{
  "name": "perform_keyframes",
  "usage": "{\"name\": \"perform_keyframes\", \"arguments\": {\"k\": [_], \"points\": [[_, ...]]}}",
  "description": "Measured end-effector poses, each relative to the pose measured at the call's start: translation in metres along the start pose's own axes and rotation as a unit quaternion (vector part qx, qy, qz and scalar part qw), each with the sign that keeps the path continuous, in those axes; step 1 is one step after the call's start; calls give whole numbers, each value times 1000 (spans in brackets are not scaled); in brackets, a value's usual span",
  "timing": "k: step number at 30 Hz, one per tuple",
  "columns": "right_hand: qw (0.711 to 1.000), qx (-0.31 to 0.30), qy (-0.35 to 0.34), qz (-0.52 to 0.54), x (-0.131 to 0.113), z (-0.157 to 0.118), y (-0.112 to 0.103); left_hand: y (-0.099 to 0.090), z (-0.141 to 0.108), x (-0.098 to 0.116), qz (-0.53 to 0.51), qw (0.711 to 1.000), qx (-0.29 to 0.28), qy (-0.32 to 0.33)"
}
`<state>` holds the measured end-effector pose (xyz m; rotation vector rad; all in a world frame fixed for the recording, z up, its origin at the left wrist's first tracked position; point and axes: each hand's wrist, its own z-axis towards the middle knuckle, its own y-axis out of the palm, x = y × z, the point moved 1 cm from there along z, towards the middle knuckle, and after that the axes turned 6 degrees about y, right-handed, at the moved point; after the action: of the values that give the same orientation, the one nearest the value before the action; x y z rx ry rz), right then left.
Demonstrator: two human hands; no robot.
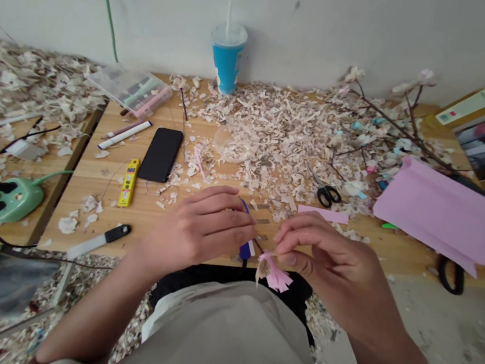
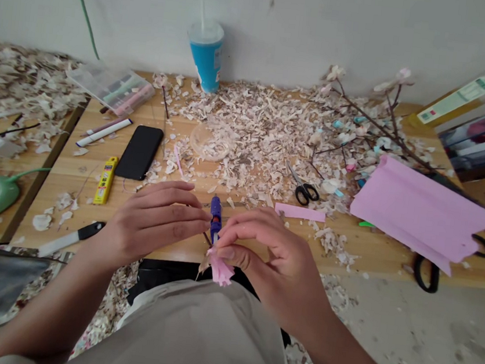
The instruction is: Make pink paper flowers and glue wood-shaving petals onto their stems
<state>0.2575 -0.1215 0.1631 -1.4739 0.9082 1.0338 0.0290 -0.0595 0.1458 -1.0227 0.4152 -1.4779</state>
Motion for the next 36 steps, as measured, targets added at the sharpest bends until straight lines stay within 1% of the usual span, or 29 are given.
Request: {"name": "perform_keyframes", "arguments": {"k": [5, 12, 18, 21, 24, 26, 28, 31, 34, 36], "points": [[1000, -28, 1, 10, 3, 1, 0, 1, 0, -1, -25, 1000, 2, -12], [997, -71, -23, -7, 4, 0, -3, -1, 2, 0, -47, 998, 14, -31], [996, -77, -11, -37, 4, 1, -6, -2, 2, 1, 1, 1000, 4, -2], [995, -92, -18, -29, 6, 1, -6, -3, 2, 2, 24, 1000, 4, 14], [994, -98, -24, -31, 7, 0, -8, -3, 2, 2, 34, 999, -2, 16], [995, -86, -28, -40, 7, -2, -12, -3, 1, 2, 39, 999, -5, 9], [996, -56, -37, -56, 4, -6, -17, -4, 1, 2, 51, 999, -6, 5], [993, 34, -52, -99, -4, -17, -22, -7, 0, 3, 91, 996, 7, 7], [974, 124, -71, -176, -10, -29, -19, -5, -4, 5, 123, 992, 30, -7], [952, 168, -87, -240, -11, -34, -14, 2, -7, 7, 109, 991, 48, -57]]}}
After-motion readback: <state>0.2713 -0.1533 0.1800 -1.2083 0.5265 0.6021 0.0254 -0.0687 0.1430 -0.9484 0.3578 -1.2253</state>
